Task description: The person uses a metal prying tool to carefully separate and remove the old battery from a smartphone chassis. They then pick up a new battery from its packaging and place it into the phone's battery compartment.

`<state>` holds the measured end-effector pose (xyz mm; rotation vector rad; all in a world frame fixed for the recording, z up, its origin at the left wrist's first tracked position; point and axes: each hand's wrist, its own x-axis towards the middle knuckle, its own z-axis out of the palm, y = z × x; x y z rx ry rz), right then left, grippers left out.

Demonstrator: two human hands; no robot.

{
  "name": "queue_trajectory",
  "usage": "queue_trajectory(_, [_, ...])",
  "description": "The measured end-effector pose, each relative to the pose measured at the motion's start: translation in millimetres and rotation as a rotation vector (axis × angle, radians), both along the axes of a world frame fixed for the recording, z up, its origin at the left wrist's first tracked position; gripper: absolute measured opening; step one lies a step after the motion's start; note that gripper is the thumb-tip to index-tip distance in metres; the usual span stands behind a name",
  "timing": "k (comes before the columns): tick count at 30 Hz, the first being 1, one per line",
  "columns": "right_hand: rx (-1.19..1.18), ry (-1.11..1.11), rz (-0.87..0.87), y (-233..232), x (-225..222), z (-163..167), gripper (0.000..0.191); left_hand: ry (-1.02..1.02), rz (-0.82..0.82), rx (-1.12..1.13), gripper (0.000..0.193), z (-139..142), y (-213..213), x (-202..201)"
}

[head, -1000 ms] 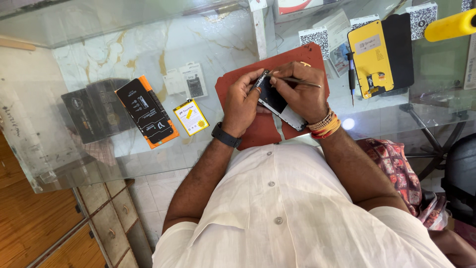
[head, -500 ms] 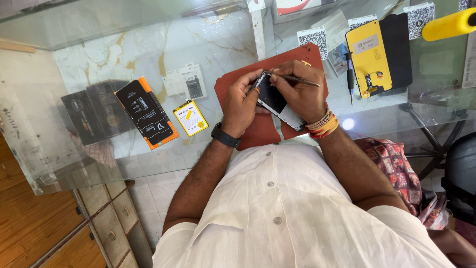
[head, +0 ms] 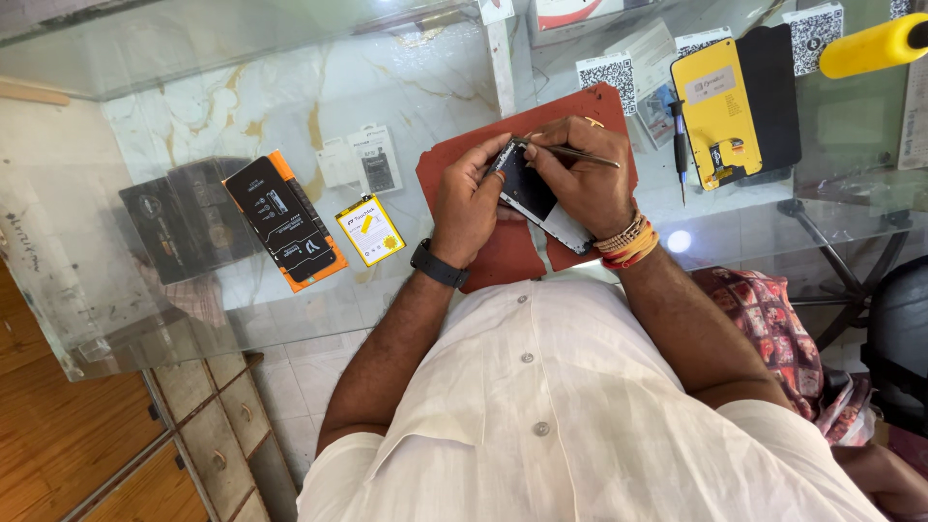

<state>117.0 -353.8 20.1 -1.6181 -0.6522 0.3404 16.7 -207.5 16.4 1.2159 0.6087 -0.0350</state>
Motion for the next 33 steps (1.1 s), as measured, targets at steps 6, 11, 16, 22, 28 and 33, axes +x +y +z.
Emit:
queue_trajectory(6, [0.035,-0.041,0.044,-2.9,-2.1,-1.3,0.01,-0.017,-0.001,0.011,0.047,-2.1,-1.8,-4.9])
queue_trajectory(11, [0.024,-0.042,0.026,-1.2,-4.6,-1.8,0.01,-0.013,0.005,-0.004,0.047,-2.9,-0.9,-6.7])
queue_trajectory(16, [0.012,-0.092,0.021,1.0,-6.2,-3.3,0.011,-0.018,-0.001,-0.009,0.047,-1.8,1.9,-8.2])
queue_trajectory(22, [0.017,-0.013,0.048,2.6,-4.1,-6.2,0.01,-0.008,-0.007,0.009,0.048,0.2,4.4,-6.0])
queue_trajectory(28, [-0.023,-0.063,-0.026,1.9,-4.8,-5.9,0.01,-0.001,-0.013,-0.002,0.049,1.7,3.9,-4.3])
queue_trajectory(33, [-0.042,0.039,-0.02,3.6,-4.2,-7.2,0.009,0.015,-0.011,0.0,0.049,-1.0,4.5,-4.0])
